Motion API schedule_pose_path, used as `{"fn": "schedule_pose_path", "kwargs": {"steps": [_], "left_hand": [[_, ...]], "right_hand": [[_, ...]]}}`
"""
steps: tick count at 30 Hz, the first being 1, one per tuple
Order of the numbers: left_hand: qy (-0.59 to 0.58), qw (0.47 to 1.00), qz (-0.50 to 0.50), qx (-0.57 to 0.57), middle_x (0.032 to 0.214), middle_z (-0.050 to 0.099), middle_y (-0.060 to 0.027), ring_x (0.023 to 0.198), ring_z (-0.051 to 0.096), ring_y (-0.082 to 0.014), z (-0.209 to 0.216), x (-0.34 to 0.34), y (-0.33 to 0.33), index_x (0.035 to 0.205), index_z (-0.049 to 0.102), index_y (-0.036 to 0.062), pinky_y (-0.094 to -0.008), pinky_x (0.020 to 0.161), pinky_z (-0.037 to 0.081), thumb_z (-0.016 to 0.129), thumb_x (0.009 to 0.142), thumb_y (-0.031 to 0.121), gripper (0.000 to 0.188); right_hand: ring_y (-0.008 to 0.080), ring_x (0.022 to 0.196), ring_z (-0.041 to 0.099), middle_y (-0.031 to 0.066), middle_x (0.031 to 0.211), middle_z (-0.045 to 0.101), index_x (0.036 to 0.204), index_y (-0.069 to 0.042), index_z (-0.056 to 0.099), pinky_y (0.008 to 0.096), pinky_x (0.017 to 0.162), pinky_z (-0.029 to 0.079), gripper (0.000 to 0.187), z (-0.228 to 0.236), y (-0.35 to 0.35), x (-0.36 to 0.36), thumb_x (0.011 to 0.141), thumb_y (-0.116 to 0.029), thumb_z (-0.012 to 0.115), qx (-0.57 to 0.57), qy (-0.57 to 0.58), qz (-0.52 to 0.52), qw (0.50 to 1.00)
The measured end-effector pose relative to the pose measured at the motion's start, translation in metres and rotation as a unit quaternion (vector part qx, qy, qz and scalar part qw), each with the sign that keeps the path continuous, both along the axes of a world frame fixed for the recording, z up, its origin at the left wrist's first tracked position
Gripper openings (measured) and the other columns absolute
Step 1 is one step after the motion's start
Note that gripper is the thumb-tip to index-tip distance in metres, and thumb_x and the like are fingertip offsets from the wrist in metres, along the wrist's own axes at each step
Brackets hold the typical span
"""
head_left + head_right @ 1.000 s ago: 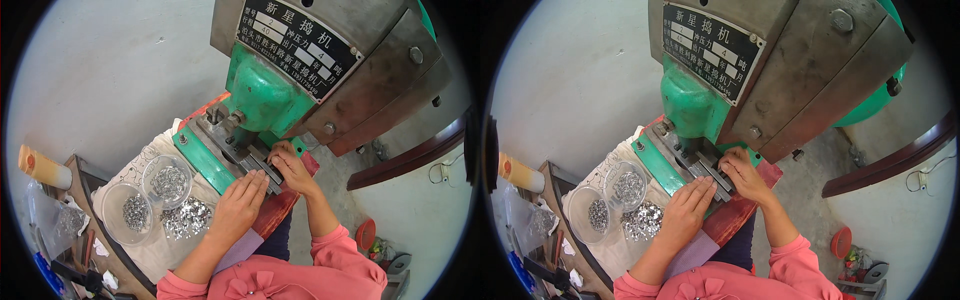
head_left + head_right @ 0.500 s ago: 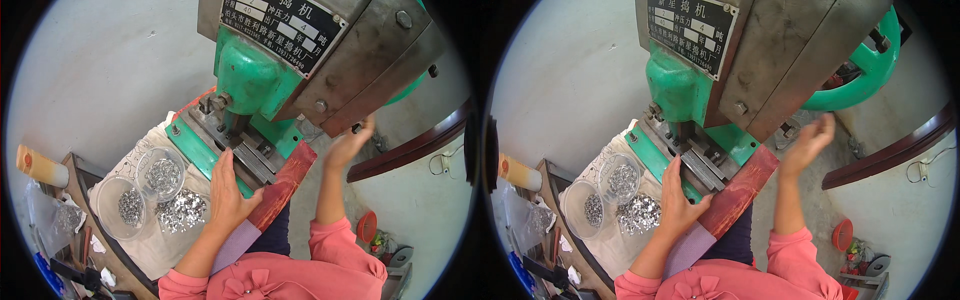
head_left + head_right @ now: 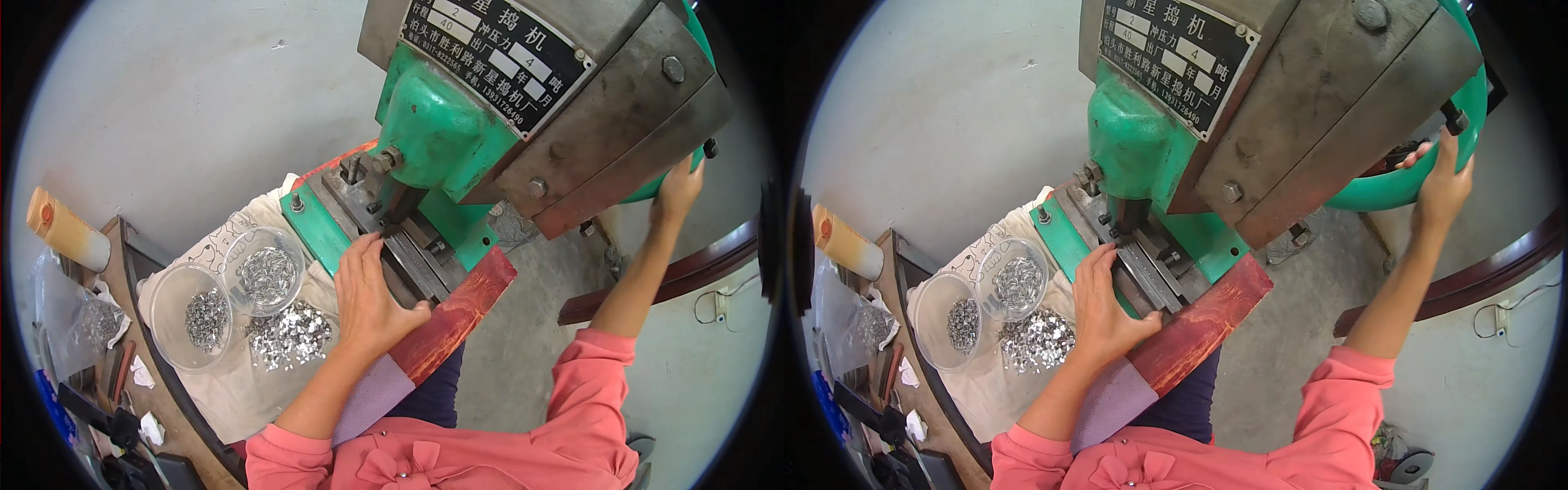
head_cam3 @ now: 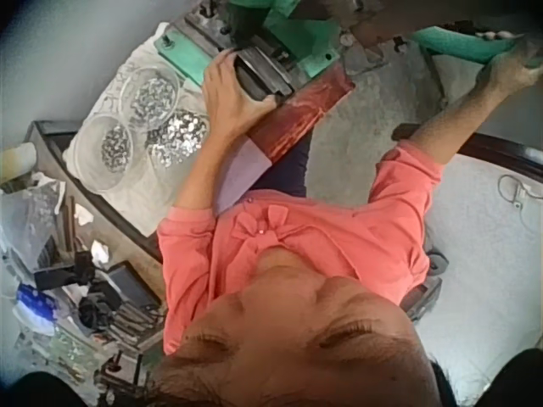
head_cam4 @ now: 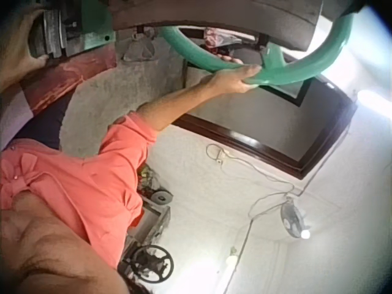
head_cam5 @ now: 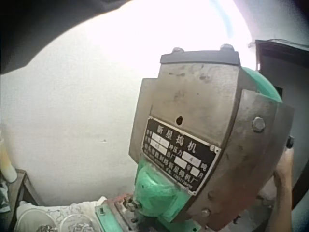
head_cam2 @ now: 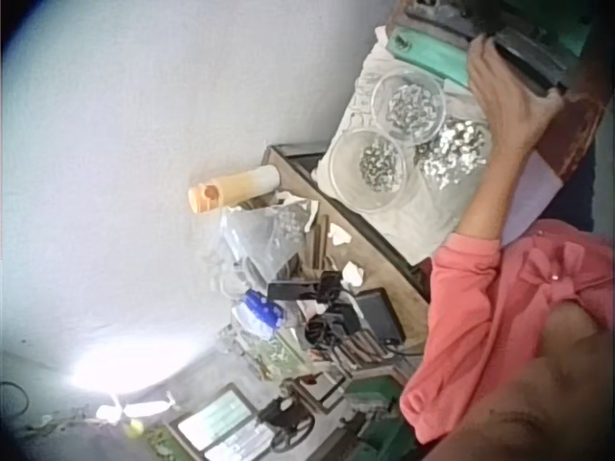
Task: The person picks small metal pieces from a container and places them into slots on a metal strip. They then insert the strip into a green press machine and operate the lever to press the parts. The person repeats this process, occasionally wiping the strip with a tissue.
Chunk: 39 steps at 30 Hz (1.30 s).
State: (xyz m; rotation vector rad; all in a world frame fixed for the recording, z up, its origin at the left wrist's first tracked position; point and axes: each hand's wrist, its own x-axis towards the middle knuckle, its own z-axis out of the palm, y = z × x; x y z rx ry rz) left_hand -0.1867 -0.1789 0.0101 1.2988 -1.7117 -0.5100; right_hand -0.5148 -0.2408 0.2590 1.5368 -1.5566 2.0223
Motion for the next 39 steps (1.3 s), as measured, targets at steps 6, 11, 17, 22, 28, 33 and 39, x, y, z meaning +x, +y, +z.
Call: {"fn": "schedule_pose_path", "kwargs": {"steps": [6, 11, 17, 22, 28, 33, 39], "left_hand": [[-0.010, 0.997, 0.052, -0.059, 0.136, 0.047, -0.0200, 0.129, 0.044, -0.0409, -0.010, 0.000, -0.036, 0.132, 0.044, -0.0023, -0.0486, 0.110, 0.036, 0.085, 0.053, 0.021, 0.093], [-0.010, 0.997, 0.056, -0.051, 0.136, 0.047, -0.0201, 0.133, 0.041, -0.0415, -0.011, 0.004, -0.049, 0.132, 0.044, -0.0030, -0.0490, 0.112, 0.036, 0.086, 0.053, 0.022, 0.094], [0.006, 0.998, 0.039, -0.050, 0.137, 0.047, -0.0192, 0.136, 0.039, -0.0417, -0.013, 0.005, -0.054, 0.133, 0.043, -0.0029, -0.0489, 0.114, 0.035, 0.086, 0.053, 0.020, 0.094], [0.018, 0.999, 0.031, -0.040, 0.137, 0.046, -0.0195, 0.137, 0.038, -0.0416, -0.012, 0.003, -0.057, 0.133, 0.043, -0.0043, -0.0480, 0.115, 0.034, 0.086, 0.055, 0.019, 0.093], [0.002, 0.999, 0.026, -0.032, 0.138, 0.044, -0.0205, 0.139, 0.035, -0.0420, -0.013, 0.007, -0.057, 0.134, 0.041, -0.0082, -0.0472, 0.117, 0.033, 0.086, 0.058, 0.020, 0.093], [0.009, 0.998, 0.036, -0.050, 0.139, 0.044, -0.0190, 0.137, 0.037, -0.0415, -0.018, 0.008, -0.059, 0.136, 0.041, -0.0026, -0.0487, 0.115, 0.034, 0.086, 0.055, 0.019, 0.095], [0.020, 0.999, 0.016, -0.022, 0.139, 0.043, -0.0206, 0.139, 0.034, -0.0417, -0.010, 0.004, -0.059, 0.133, 0.042, -0.0094, -0.0468, 0.117, 0.033, 0.086, 0.058, 0.019, 0.092]], "right_hand": [[0.0162, 0.069, 0.061, 0.0075, 0.085, 0.061, 0.125, -0.005, 0.056, 0.0317, 0.062, 0.052, 0.034, 0.098, -0.012, -0.004, 0.102, -0.030, 0.057, 0.139, 0.187, -0.012, 0.973], [0.0170, 0.081, 0.061, 0.0079, 0.095, 0.063, 0.128, -0.003, 0.056, 0.0318, 0.072, 0.050, 0.037, 0.134, -0.026, 0.022, 0.103, -0.030, 0.057, 0.173, 0.321, 0.002, 0.931], [0.0180, 0.094, 0.061, 0.0084, 0.107, 0.065, 0.132, 0.000, 0.057, 0.0319, 0.084, 0.048, 0.042, 0.128, -0.028, -0.026, 0.103, -0.030, 0.057, 0.113, 0.273, -0.078, 0.952], [0.0189, 0.105, 0.061, 0.0087, 0.117, 0.067, 0.135, 0.002, 0.057, 0.0319, 0.094, 0.046, 0.045, 0.041, -0.008, -0.049, 0.103, -0.030, 0.057, 0.025, 0.153, -0.114, 0.981], [0.0168, 0.096, 0.063, 0.0067, 0.109, 0.066, 0.125, 0.003, 0.058, 0.0300, 0.085, 0.050, 0.035, -0.061, -0.017, -0.019, 0.105, -0.026, 0.056, -0.124, 0.014, -0.097, 0.987], [0.0155, 0.091, 0.062, 0.0065, 0.105, 0.066, 0.122, 0.002, 0.058, 0.0296, 0.083, 0.050, 0.033, -0.053, -0.012, -0.041, 0.106, -0.026, 0.055, -0.065, 0.087, -0.114, 0.987], [0.0174, 0.097, 0.063, 0.0091, 0.112, 0.067, 0.125, 0.006, 0.058, 0.0325, 0.086, 0.050, 0.037, 0.023, -0.001, -0.076, 0.103, -0.024, 0.056, 0.036, 0.179, -0.109, 0.977]]}}
